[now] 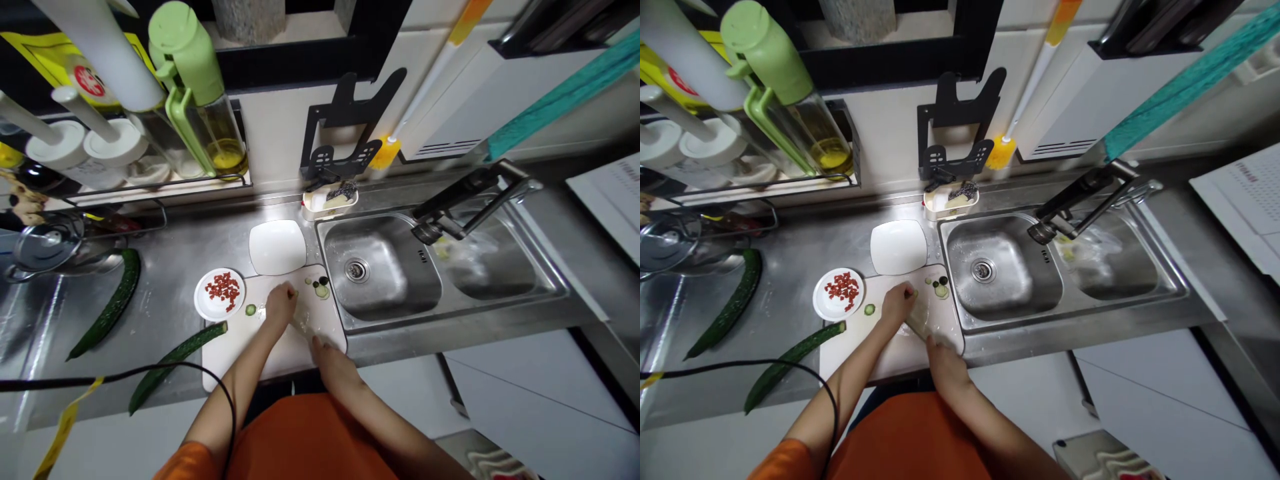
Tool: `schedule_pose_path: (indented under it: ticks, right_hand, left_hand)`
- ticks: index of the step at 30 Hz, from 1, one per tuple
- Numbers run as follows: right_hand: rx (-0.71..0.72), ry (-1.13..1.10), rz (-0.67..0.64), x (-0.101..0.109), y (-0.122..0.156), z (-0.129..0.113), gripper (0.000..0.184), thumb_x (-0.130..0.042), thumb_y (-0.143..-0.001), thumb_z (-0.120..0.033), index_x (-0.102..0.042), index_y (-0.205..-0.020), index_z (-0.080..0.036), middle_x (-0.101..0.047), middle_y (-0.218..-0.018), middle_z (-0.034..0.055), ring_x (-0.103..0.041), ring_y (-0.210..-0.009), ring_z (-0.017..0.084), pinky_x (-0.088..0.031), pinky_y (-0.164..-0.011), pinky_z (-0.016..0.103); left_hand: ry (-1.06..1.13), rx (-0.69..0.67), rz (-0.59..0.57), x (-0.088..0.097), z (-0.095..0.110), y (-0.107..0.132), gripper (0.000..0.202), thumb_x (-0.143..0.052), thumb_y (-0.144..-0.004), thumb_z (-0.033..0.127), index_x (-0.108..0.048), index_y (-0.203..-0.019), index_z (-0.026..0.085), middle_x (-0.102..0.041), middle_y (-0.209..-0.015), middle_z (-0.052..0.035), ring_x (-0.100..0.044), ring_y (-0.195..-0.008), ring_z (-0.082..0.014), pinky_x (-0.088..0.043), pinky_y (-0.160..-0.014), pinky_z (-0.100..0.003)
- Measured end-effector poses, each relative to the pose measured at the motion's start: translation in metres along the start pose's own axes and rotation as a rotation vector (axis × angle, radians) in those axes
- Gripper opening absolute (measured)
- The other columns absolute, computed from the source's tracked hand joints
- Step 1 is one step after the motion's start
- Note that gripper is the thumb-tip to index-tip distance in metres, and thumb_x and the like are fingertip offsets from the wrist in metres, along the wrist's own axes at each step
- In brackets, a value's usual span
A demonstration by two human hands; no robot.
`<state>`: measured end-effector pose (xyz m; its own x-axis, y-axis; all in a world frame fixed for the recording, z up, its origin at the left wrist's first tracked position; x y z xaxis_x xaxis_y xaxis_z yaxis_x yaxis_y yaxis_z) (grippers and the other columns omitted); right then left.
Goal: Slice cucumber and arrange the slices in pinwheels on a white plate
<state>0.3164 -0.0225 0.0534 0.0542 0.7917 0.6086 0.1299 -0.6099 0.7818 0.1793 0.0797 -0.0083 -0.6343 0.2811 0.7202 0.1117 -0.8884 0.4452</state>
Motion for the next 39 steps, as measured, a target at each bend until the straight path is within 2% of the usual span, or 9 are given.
schedule_pose_path:
  ticks: [5,11,17,21,27,30,33,39]
  right_hand:
    - [0.006,-0.002,-0.01,0.002,0.001,-0.001,0.049,-0.025,-0.089,-0.001,-0.048,-0.128,-0.018,-0.066,-0.105,0.0138,-0.066,-0.093,0.023,-0.051,-0.07,0.03]
    - [-0.004,-0.04,-0.046,0.005,0.002,0.001,0.045,-0.027,-0.087,-0.001,-0.05,-0.122,-0.02,-0.065,-0.107,0.012,-0.065,-0.094,0.022,-0.05,-0.071,0.028]
    - [0.051,-0.066,-0.06,-0.001,0.0,0.007,0.054,-0.03,-0.08,0.003,-0.046,-0.127,-0.016,-0.064,-0.108,0.0128,-0.063,-0.099,0.023,-0.049,-0.074,0.03]
    - [0.069,-0.064,-0.023,-0.005,0.0,0.008,0.056,-0.031,-0.079,0.003,-0.045,-0.13,-0.015,-0.065,-0.106,0.0129,-0.064,-0.097,0.023,-0.048,-0.073,0.029]
    - [0.083,-0.043,0.042,-0.004,-0.002,-0.001,0.046,-0.034,-0.079,0.003,-0.051,-0.117,-0.015,-0.066,-0.101,0.0122,-0.065,-0.091,0.022,-0.046,-0.067,0.026]
    - [0.109,-0.034,0.068,-0.004,-0.004,-0.006,0.046,-0.033,-0.08,0.003,-0.051,-0.118,-0.015,-0.066,-0.102,0.0126,-0.065,-0.091,0.023,-0.046,-0.067,0.027]
    - [0.112,-0.024,0.067,-0.005,-0.005,-0.01,0.048,-0.031,-0.081,0.003,-0.049,-0.123,-0.014,-0.066,-0.103,0.0131,-0.065,-0.091,0.024,-0.047,-0.068,0.028]
    - [0.097,-0.011,0.065,-0.004,-0.008,-0.014,0.045,-0.03,-0.083,0.001,-0.051,-0.119,-0.015,-0.066,-0.102,0.0129,-0.065,-0.091,0.024,-0.047,-0.067,0.028]
  left_hand:
    - [0.087,0.001,0.018,0.008,-0.008,0.006,0.006,-0.059,-0.079,0.024,-0.065,-0.08,0.022,-0.068,-0.075,0.0001,-0.059,-0.07,-0.0134,-0.038,-0.065,-0.023]
    - [0.269,0.026,0.088,0.018,-0.046,0.026,0.013,-0.058,-0.078,0.028,-0.069,-0.081,0.022,-0.069,-0.072,0.0029,-0.06,-0.068,-0.0114,-0.041,-0.066,-0.021]
    - [0.266,0.058,0.112,0.02,-0.073,0.04,0.016,-0.057,-0.077,0.031,-0.07,-0.077,0.023,-0.068,-0.07,0.0028,-0.059,-0.068,-0.012,-0.04,-0.067,-0.021]
    - [0.218,0.057,0.136,0.02,-0.074,0.043,0.015,-0.055,-0.077,0.027,-0.069,-0.076,0.022,-0.068,-0.071,0.0015,-0.059,-0.069,-0.0125,-0.04,-0.068,-0.022]
    - [0.137,0.075,0.144,0.018,-0.075,0.045,0.016,-0.054,-0.08,0.029,-0.067,-0.078,0.022,-0.067,-0.071,0.0001,-0.058,-0.067,-0.0122,-0.037,-0.066,-0.022]
    - [0.092,0.075,0.147,0.017,-0.076,0.045,0.016,-0.053,-0.08,0.029,-0.066,-0.076,0.021,-0.065,-0.069,-0.0001,-0.057,-0.064,-0.0117,-0.036,-0.065,-0.021]
    - [0.079,0.075,0.148,0.018,-0.076,0.045,0.015,-0.053,-0.08,0.028,-0.066,-0.076,0.021,-0.064,-0.069,0.0,-0.056,-0.064,-0.0117,-0.036,-0.065,-0.022]
    - [0.09,0.087,0.138,0.019,-0.076,0.044,0.015,-0.052,-0.079,0.026,-0.067,-0.077,0.021,-0.065,-0.071,-0.0005,-0.057,-0.065,-0.0122,-0.037,-0.065,-0.022]
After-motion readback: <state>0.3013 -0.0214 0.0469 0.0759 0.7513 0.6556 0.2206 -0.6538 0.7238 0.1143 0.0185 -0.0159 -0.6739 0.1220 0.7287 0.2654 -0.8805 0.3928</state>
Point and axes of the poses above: each hand's wrist, its own y-axis away from the middle knuckle, its own x-axis out of the back of the hand, z = x × y, the point moved 3 cm from there along -y, towards the middle knuckle
